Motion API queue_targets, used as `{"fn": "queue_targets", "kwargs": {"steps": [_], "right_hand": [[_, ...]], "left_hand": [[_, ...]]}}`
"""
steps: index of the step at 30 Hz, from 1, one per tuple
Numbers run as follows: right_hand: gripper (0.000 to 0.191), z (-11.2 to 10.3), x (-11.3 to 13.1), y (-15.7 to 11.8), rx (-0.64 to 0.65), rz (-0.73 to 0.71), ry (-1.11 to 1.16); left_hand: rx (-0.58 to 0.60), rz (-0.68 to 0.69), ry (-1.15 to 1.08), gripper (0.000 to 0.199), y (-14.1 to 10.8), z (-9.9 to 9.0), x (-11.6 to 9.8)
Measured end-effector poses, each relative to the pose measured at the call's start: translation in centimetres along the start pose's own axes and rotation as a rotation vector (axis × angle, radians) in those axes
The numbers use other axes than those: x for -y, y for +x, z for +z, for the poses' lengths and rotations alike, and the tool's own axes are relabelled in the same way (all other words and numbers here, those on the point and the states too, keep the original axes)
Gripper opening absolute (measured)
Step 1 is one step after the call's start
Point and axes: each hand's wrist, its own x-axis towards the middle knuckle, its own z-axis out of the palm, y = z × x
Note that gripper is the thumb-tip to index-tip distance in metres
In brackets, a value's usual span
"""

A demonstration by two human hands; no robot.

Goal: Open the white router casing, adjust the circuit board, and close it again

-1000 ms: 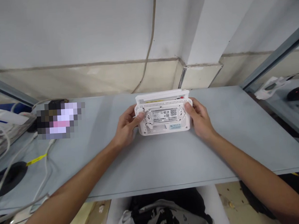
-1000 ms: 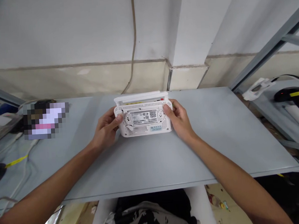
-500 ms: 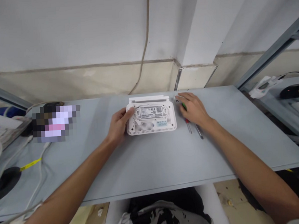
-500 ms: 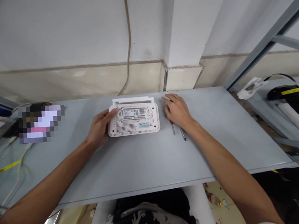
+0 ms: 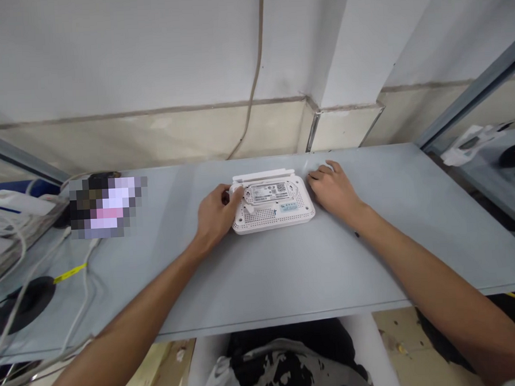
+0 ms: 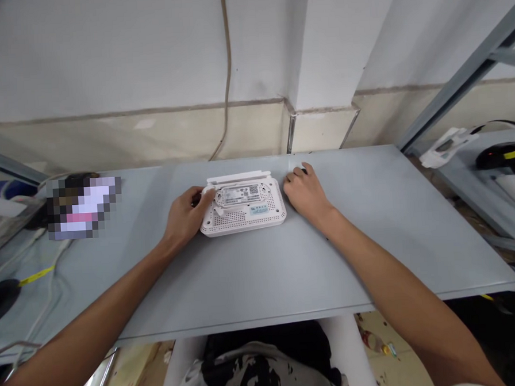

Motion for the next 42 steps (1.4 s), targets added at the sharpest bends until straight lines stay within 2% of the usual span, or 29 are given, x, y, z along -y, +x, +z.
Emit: {"fn": "queue_targets", "kwargs": {"steps": [5,10,16,23,25,29,32,35,39,42], "right_hand": [[0.036,-0.2,0.0,-0.8,-0.037,-0.044,0.076],[0.029,0.5,-1.0,-1.3,-0.111,0.062,0.255],[0.024,1.2,-1.6,-1.0,-0.114,0.176,0.45],[0.027,0.6,-1.2,-0.6,-0.071,0.182,0.431],[0.025,0.2,-1.7,-0.8,-0.129,0.2,0.452],[0.014,-0.9,-3.3,-1.5,-0.362,0.312,0.619],[0.014,-1.9,-3.4,-1.9,-0.418,0.268,0.712],[0.016,-3.0,-2.2,-2.1,-0.427,0.193,0.816],[0.008,-4.1,-0.5,-2.4,-0.359,0.279,1.045],[0.005,-4.0,0.0,-2.6,-0.286,0.312,1.172]], "left_hand": [[0.018,0.049,0.056,0.046,-0.1,-0.2,0.0],[0.035,0.08,0.084,0.048,-0.2,-0.2,0.2],[0.003,0.141,0.12,0.048,0.0,-0.1,0.5],[0.009,0.135,0.134,0.051,0.0,-0.1,0.3],[0.013,0.136,0.133,0.051,0.0,-0.2,0.3],[0.011,0.137,0.113,0.049,0.0,-0.1,0.6],[-0.002,0.145,0.1,0.049,0.1,0.2,0.9],[-0.038,0.151,0.092,0.044,0.1,0.5,0.9],[-0.046,0.13,0.115,0.04,0.1,1.0,0.7],[-0.067,0.129,0.148,0.04,0.0,1.3,0.5]]}}
